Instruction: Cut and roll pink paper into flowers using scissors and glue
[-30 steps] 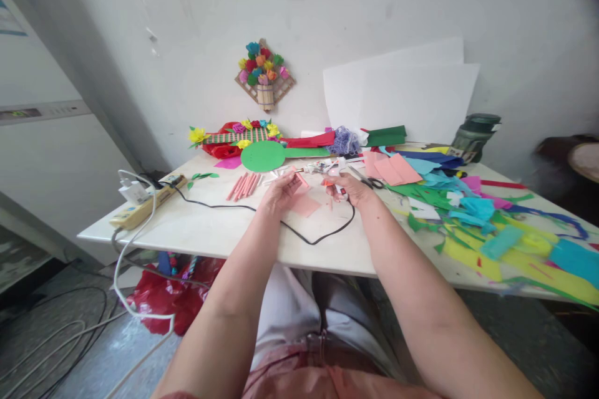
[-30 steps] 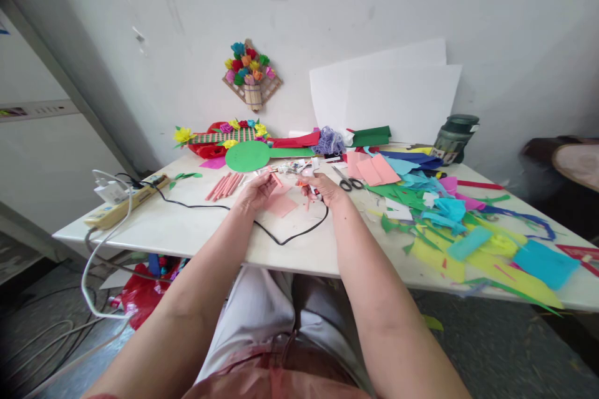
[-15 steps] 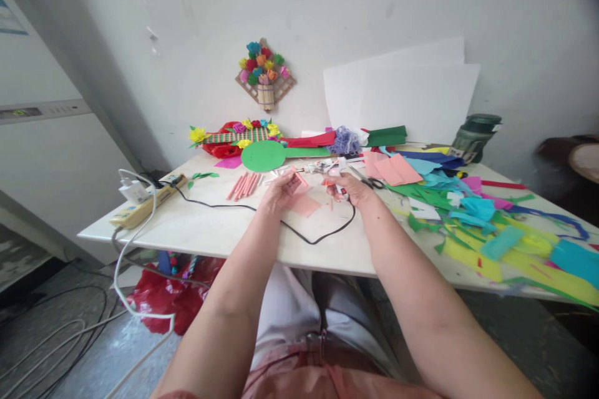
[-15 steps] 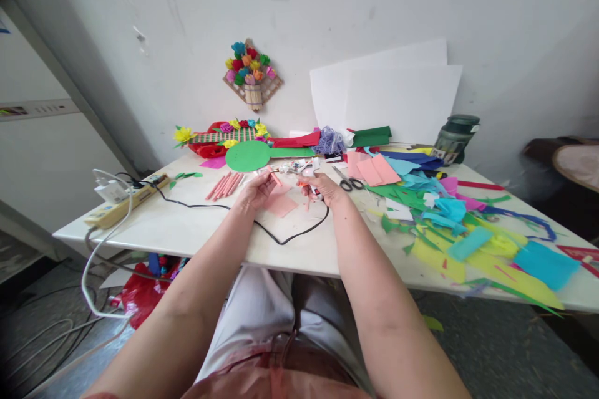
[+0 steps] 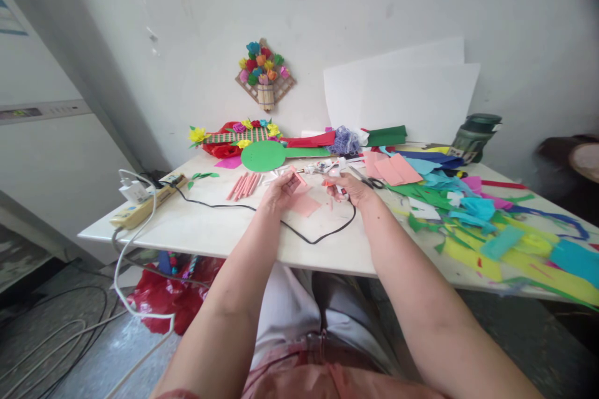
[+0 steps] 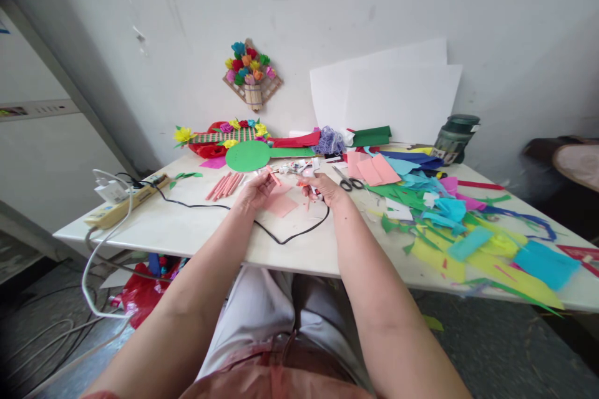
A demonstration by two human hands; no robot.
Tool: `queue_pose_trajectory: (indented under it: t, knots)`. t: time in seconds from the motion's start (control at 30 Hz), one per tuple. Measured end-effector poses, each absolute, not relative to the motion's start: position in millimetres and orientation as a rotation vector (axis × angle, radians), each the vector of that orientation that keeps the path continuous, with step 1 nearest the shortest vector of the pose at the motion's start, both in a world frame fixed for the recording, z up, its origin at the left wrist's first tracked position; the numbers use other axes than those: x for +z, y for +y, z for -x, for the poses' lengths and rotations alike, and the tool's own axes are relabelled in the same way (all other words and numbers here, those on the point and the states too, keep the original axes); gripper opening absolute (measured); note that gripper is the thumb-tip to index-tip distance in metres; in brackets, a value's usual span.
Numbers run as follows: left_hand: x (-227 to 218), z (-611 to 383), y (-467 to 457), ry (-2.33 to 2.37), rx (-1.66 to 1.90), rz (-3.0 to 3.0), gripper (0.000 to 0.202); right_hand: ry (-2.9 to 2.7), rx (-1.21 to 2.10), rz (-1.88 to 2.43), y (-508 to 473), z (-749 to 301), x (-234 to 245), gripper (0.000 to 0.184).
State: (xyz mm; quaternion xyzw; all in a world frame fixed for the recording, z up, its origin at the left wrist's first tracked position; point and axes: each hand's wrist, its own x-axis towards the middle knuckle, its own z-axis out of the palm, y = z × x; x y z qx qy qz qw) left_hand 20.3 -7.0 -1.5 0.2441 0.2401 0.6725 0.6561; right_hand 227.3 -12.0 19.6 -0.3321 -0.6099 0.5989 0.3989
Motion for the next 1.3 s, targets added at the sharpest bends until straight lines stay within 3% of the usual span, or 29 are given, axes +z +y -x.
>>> queue_pose_trajectory:
  t: [1.3]
  knots:
    - [-1.1,-15.5,-4.4,0.479,1.597,-0.556,0.015,-1.581,1.578,0.89,-16.7,-228.9,25.7,0.032]
